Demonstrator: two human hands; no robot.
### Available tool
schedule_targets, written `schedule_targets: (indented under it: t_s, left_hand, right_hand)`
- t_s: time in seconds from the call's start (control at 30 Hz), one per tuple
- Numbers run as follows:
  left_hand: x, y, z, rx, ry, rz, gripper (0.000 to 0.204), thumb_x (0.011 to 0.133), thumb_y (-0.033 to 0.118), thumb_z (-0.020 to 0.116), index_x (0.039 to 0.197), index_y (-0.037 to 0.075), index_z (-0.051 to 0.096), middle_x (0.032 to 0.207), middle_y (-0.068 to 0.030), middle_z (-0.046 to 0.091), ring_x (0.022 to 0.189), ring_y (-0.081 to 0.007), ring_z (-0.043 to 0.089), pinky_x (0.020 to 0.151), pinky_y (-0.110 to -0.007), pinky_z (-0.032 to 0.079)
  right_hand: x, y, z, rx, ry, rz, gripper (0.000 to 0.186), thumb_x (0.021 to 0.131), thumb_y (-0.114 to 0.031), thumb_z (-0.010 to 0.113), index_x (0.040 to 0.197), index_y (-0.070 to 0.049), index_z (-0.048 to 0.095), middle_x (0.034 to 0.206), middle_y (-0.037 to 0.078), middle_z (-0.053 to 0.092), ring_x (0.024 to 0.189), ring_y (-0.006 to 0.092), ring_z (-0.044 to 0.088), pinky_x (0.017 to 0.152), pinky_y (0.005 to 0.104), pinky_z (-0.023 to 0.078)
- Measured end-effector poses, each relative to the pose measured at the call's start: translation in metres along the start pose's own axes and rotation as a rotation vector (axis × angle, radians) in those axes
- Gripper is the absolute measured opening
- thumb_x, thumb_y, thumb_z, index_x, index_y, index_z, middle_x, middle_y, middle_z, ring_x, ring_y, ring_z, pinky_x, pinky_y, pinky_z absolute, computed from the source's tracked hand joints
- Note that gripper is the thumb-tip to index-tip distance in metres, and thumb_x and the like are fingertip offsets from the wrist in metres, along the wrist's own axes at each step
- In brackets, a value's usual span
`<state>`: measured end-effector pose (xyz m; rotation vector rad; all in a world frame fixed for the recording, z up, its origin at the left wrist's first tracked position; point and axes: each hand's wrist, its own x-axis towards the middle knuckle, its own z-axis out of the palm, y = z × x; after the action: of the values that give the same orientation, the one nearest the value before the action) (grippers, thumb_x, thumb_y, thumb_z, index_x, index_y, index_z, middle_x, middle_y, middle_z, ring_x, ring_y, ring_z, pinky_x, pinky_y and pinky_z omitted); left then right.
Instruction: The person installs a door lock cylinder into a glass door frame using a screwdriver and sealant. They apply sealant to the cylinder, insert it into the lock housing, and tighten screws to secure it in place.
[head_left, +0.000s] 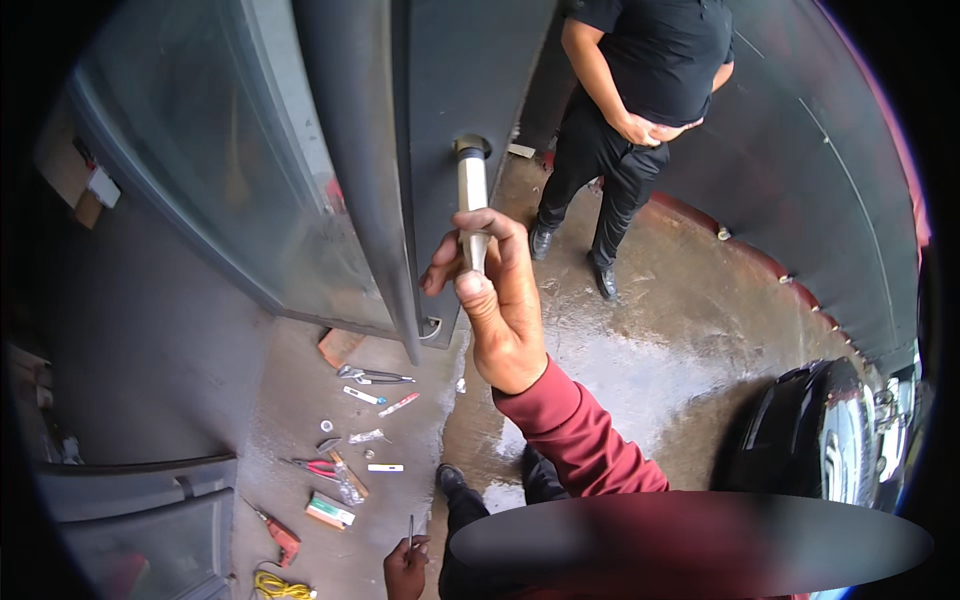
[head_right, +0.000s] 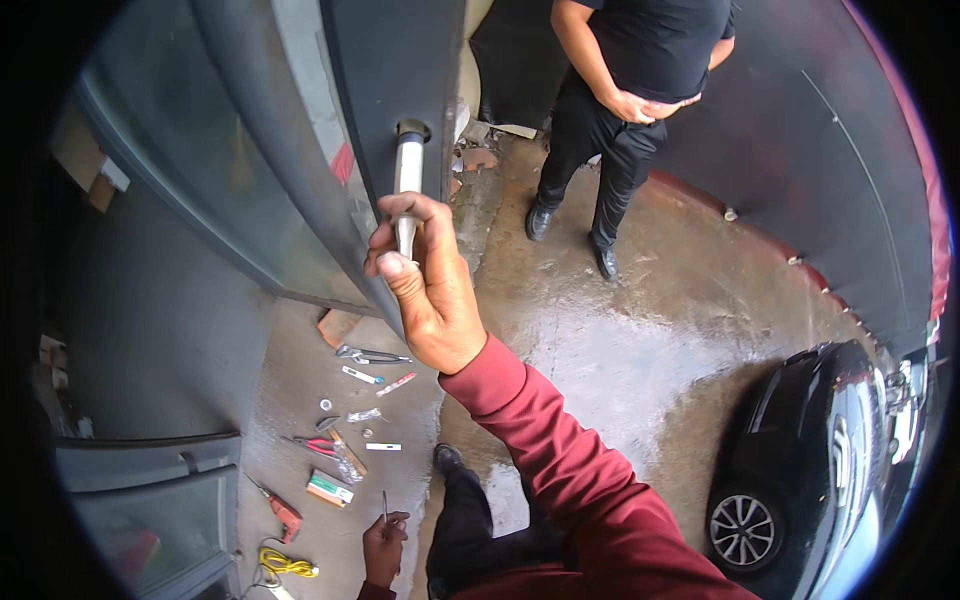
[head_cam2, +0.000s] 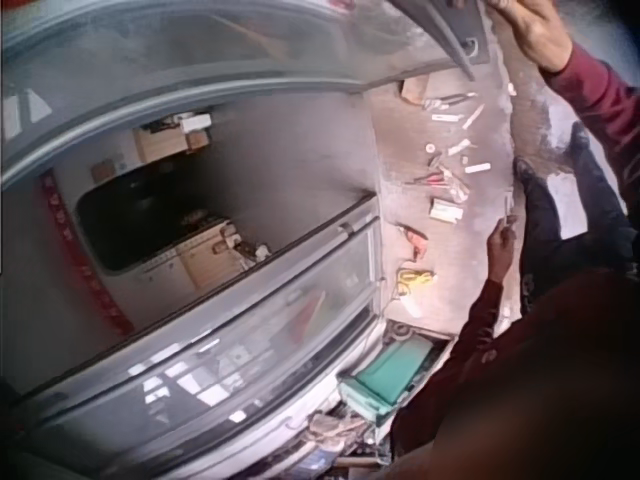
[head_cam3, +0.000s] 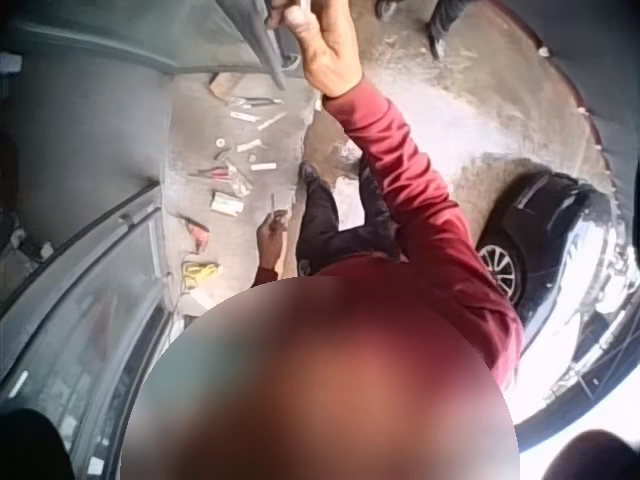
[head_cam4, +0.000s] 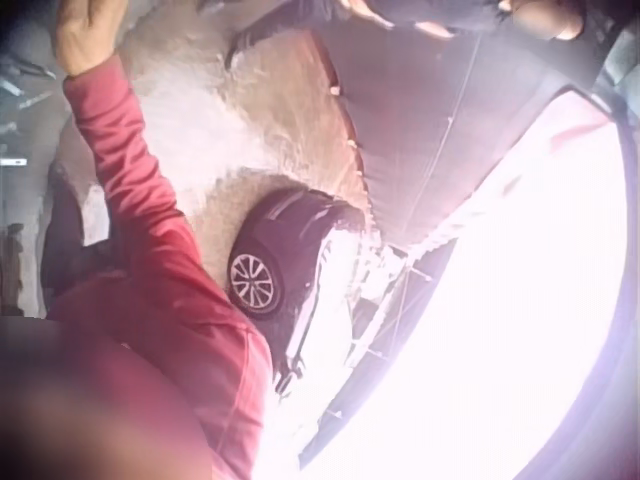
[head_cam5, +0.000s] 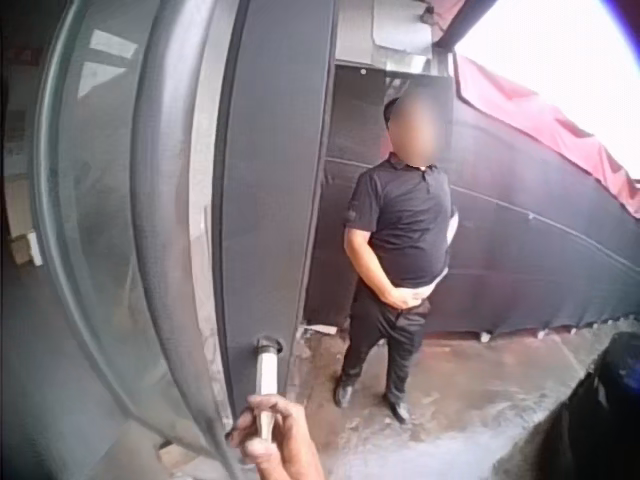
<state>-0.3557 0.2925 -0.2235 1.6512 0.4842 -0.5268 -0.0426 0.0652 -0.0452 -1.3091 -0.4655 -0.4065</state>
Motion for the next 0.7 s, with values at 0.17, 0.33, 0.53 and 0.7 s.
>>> schedule_targets:
  t_s: [0.17, 0.33, 0.53, 0.7]
  left_hand:
    - [-0.008, 0.019, 0.001, -0.018, 0.001, -0.043, 0.018, 0.095, 0.007, 0.062, 0.109, 0.003, 0.072, 0.068, 0.005, 0.055, 0.056, -0.0008, 0.04, 0.051, -0.021, 0.03]
    - [-0.018, 0.034, -0.001, 0.121, 0.007, 0.047, 0.02, 0.096, 0.011, 0.061, 0.112, 0.003, 0.072, 0.072, 0.003, 0.058, 0.055, -0.001, 0.041, 0.05, -0.021, 0.032]
    - [-0.028, 0.055, 0.003, 0.154, -0.006, -0.024, 0.021, 0.097, 0.012, 0.061, 0.114, 0.003, 0.071, 0.072, 0.0036, 0.058, 0.052, -0.001, 0.038, 0.048, -0.021, 0.031]
    - [-0.019, 0.07, 0.015, 0.295, -0.029, 0.115, 0.022, 0.098, 0.012, 0.06, 0.115, 0.002, 0.071, 0.074, 0.0021, 0.06, 0.065, -0.0032, 0.048, 0.058, -0.021, 0.038]
  right_hand:
    - [-0.002, -0.006, -0.002, 0.002, 0.055, 0.039, 0.038, 0.102, -0.013, 0.057, 0.136, -0.006, 0.042, 0.099, 0.006, 0.054, 0.084, 0.0123, 0.056, 0.079, 0.0272, 0.048]
    - [0.001, -0.017, -0.002, 0.051, 0.077, 0.1, 0.037, 0.1, -0.007, 0.058, 0.134, -0.007, 0.043, 0.09, 0.004, 0.052, 0.079, 0.0119, 0.052, 0.074, 0.0281, 0.046]
    - [-0.026, -0.053, -0.019, -0.072, 0.0, 0.102, 0.036, 0.101, -0.024, 0.059, 0.129, -0.005, 0.049, 0.099, 0.011, 0.056, 0.091, 0.0212, 0.057, 0.085, 0.036, 0.047]
    - [-0.08, -0.079, -0.046, 0.077, 0.23, 0.342, 0.019, 0.1, -0.018, 0.062, 0.113, -0.006, 0.057, 0.093, 0.001, 0.055, 0.082, 0.0086, 0.052, 0.073, 0.0262, 0.045]
